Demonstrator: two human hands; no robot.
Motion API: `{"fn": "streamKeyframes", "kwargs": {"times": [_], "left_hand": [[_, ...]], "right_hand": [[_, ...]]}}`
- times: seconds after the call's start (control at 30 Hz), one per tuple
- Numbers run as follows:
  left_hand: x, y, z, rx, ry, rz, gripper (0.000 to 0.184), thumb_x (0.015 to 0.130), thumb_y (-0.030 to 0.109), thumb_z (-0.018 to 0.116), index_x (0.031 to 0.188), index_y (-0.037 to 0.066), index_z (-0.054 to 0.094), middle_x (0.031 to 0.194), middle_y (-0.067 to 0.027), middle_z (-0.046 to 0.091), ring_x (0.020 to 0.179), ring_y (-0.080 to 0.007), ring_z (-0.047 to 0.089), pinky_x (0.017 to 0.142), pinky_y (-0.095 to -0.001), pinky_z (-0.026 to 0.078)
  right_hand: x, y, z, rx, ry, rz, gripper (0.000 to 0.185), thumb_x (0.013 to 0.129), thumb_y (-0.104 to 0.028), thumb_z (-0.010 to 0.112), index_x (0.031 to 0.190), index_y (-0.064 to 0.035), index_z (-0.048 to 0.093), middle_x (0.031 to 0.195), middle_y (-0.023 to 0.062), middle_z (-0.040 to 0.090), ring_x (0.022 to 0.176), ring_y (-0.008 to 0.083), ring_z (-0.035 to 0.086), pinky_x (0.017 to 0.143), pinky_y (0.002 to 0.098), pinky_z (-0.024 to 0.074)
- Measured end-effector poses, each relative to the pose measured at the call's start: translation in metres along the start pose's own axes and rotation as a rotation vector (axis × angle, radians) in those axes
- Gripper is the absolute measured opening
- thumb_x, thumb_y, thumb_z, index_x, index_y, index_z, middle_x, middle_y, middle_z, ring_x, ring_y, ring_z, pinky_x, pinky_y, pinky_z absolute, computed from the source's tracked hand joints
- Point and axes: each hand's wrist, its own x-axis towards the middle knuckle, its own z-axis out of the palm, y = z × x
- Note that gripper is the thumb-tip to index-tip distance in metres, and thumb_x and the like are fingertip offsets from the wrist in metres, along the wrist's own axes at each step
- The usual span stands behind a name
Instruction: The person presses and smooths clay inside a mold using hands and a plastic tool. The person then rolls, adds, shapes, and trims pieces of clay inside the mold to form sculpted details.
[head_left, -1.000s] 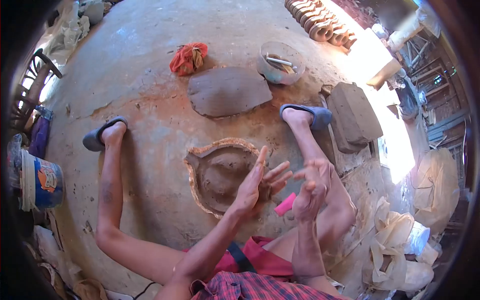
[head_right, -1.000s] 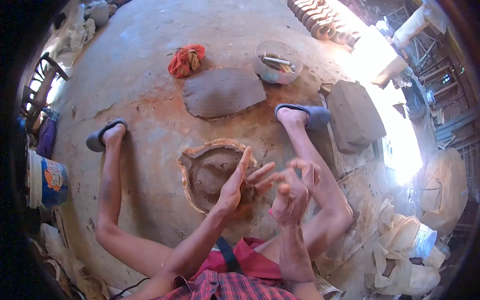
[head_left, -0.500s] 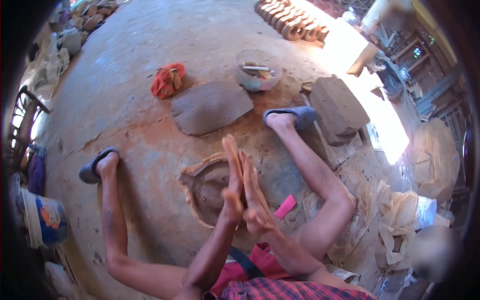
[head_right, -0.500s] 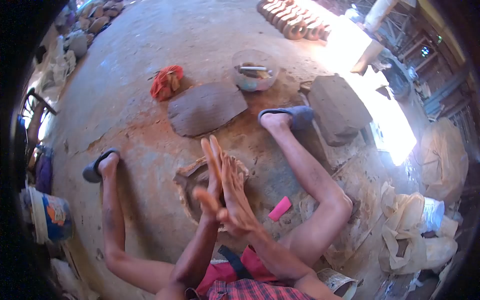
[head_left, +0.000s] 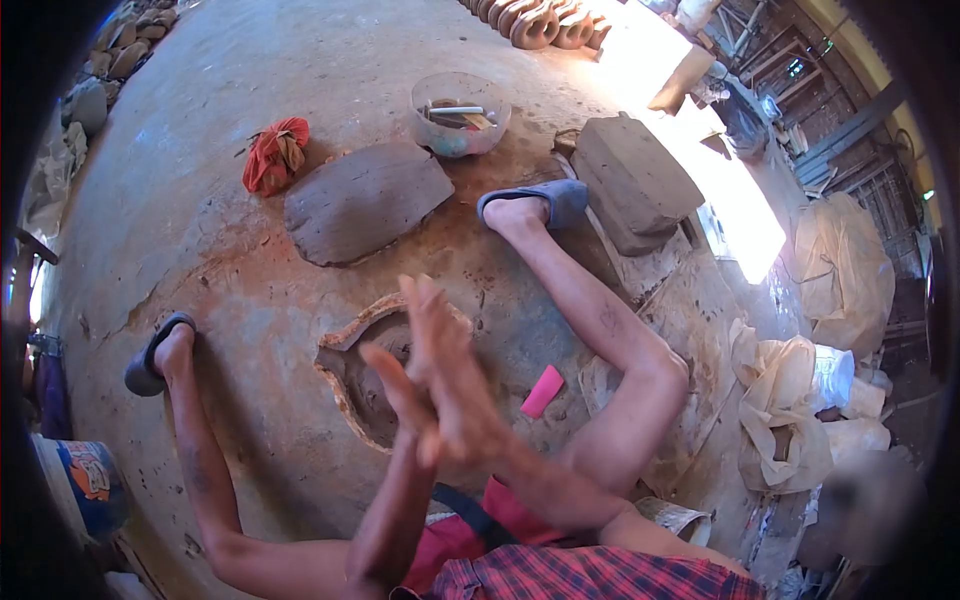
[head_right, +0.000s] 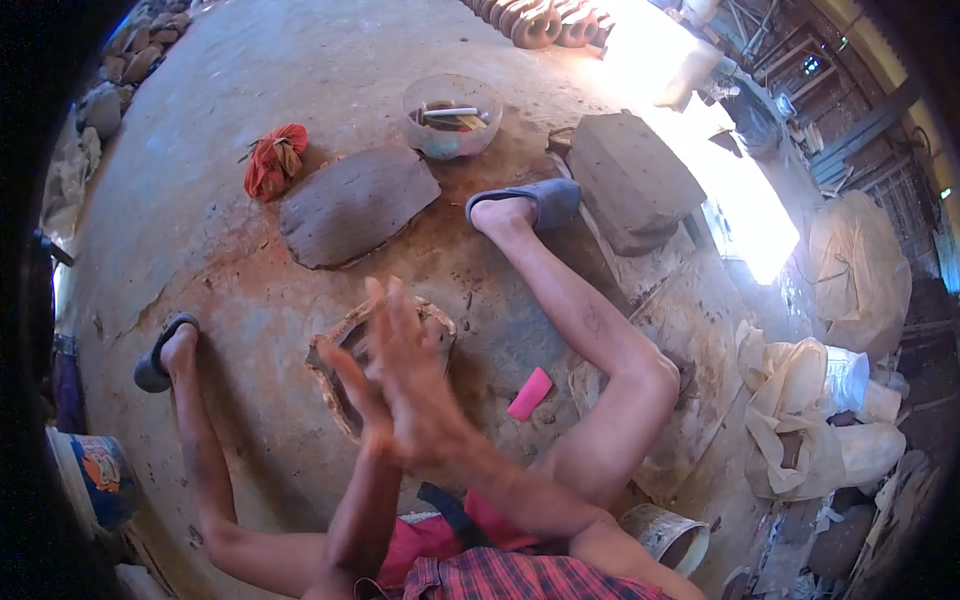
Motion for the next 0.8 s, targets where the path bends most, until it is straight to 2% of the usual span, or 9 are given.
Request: {"fn": "streamKeyframes", "kwargs": {"times": [0.07,0.1,0.2,0.27,0.33,0.47,0.57,0.67,0.8], "left_hand": [[-0.022,-0.022,-0.013,-0.076,-0.276,0.069,0.127,0.079,0.105,0.021,0.173,0.023,0.0,0.18,-0.0026,0.008,0.164,-0.0237,0.012,0.127,-0.035,0.017],[-0.022,-0.019,-0.013,-0.026,-0.35,0.131,0.115,0.09,0.096,0.014,0.173,0.016,0.0,0.181,-0.0007,-0.001,0.165,-0.0229,0.001,0.13,-0.0388,0.005],[-0.008,-0.017,-0.022,-0.074,-0.028,-0.034,0.122,0.088,0.097,0.014,0.171,0.009,-0.001,0.18,-0.0075,-0.004,0.165,-0.0217,0.0,0.132,-0.0435,0.002],[-0.013,-0.043,-0.037,-0.145,-0.312,0.033,0.12,0.09,0.096,0.014,0.171,0.009,-0.001,0.18,-0.0033,-0.001,0.165,-0.0222,0.004,0.131,-0.0397,0.004],[-0.027,-0.035,-0.023,-0.132,-0.305,0.029,0.12,0.091,0.095,0.014,0.171,0.007,-0.001,0.18,-0.0064,0.0,0.165,-0.0244,0.003,0.132,-0.04,0.004],[-0.022,-0.032,-0.018,-0.217,0.027,-0.008,0.131,0.084,0.1,0.027,0.171,0.005,0.002,0.179,-0.0127,0.006,0.164,-0.0276,0.013,0.133,-0.0443,0.009],[-0.024,-0.06,-0.031,-0.384,-0.083,-0.014,0.102,0.098,0.085,0.034,0.171,0.016,0.015,0.172,-0.0207,0.03,0.158,-0.0303,0.032,0.129,-0.0473,0.025],[-0.025,-0.064,-0.046,-0.398,0.047,-0.091,0.085,0.104,0.073,0.04,0.165,0.016,0.029,0.158,-0.0241,0.051,0.15,-0.0327,0.046,0.126,-0.0457,0.031],[0.006,-0.049,-0.061,-0.322,0.155,0.193,0.065,0.111,0.056,0.04,0.159,0.011,0.037,0.146,-0.0228,0.062,0.14,-0.0317,0.056,0.124,-0.044,0.035]], "right_hand": [[-0.008,0.046,-0.001,-0.074,0.143,0.326,0.121,0.089,-0.095,0.022,0.171,-0.0088,-0.003,0.177,0.0237,0.004,0.163,0.0457,-0.003,0.125,0.0678,0.0022],[-0.001,0.037,0.003,-0.087,0.178,0.437,0.128,0.085,-0.1,0.022,0.171,-0.0094,-0.003,0.178,0.0235,0.004,0.163,0.0476,-0.003,0.123,0.0705,0.0021],[-0.004,-0.037,0.015,0.152,0.051,0.143,0.105,0.101,-0.082,0.021,0.171,-0.0061,0.0,0.177,0.0257,0.0,0.164,0.0402,0.0,0.127,0.0625,-0.0023],[-0.012,0.009,0.009,-0.139,0.02,0.323,0.104,0.101,-0.081,0.02,0.171,-0.0057,0.0,0.176,0.0276,0.0,0.164,0.0405,0.0,0.128,0.0614,0.0021],[-0.013,0.05,-0.005,-0.15,0.131,0.516,0.104,0.102,-0.079,0.023,0.17,-0.0033,0.001,0.176,0.0283,0.002,0.164,0.0408,0.002,0.128,0.0589,0.0054],[-0.018,-0.034,0.013,0.017,-0.009,0.229,0.105,0.103,-0.076,0.029,0.168,0.0016,0.003,0.175,0.0296,0.006,0.163,0.0415,0.007,0.128,0.0537,0.0119],[-0.023,0.034,0.004,-0.169,0.156,0.536,0.106,0.103,-0.074,0.033,0.167,0.0052,0.004,0.174,0.0306,0.01,0.162,0.042,0.01,0.129,0.0499,0.0167],[-0.03,0.024,-0.004,-0.241,0.41,0.3,0.089,0.106,-0.055,0.053,0.163,0.0081,0.025,0.16,0.0336,0.038,0.152,0.0489,0.035,0.12,0.0559,0.0333],[-0.052,0.011,0.009,-0.276,0.061,0.52,0.032,0.097,-0.012,0.075,0.125,0.002,0.073,0.115,0.0217,0.07,0.104,0.0354,0.071,0.091,0.041,0.0563]]}}
